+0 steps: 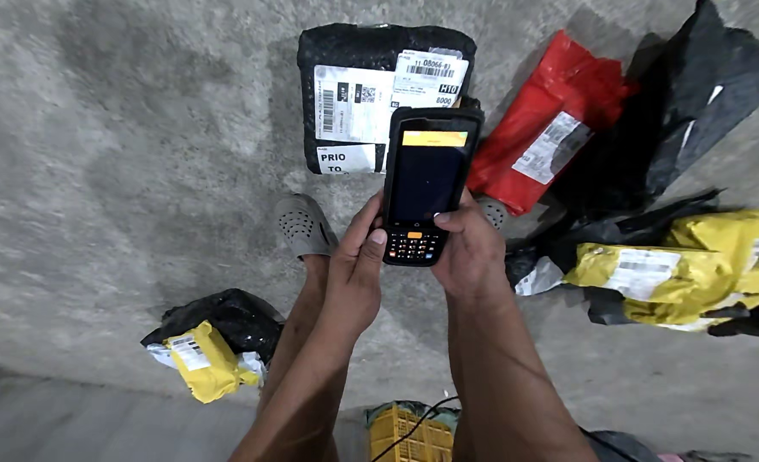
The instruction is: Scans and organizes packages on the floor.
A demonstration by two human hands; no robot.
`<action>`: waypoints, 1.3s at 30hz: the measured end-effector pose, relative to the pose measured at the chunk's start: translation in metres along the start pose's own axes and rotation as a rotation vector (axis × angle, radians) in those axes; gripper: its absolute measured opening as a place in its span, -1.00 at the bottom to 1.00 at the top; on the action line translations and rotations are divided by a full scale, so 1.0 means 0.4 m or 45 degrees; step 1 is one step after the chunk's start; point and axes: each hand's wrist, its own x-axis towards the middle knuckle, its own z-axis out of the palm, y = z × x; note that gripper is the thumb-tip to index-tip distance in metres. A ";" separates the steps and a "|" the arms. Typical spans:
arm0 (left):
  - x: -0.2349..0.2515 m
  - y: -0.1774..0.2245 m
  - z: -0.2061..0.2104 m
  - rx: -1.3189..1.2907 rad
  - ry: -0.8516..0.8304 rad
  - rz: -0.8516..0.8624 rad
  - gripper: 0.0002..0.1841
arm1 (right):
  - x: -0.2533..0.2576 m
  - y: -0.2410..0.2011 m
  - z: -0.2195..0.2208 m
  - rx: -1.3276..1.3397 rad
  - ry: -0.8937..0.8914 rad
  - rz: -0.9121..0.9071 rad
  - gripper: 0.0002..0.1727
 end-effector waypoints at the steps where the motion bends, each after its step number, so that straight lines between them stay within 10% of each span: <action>1: 0.000 0.000 0.001 -0.002 0.003 -0.005 -0.50 | 0.000 0.000 -0.001 0.003 -0.005 -0.002 -0.47; 39: -0.011 -0.008 -0.009 -0.064 -0.010 0.042 -0.49 | -0.010 0.006 0.005 0.031 -0.013 0.023 -0.47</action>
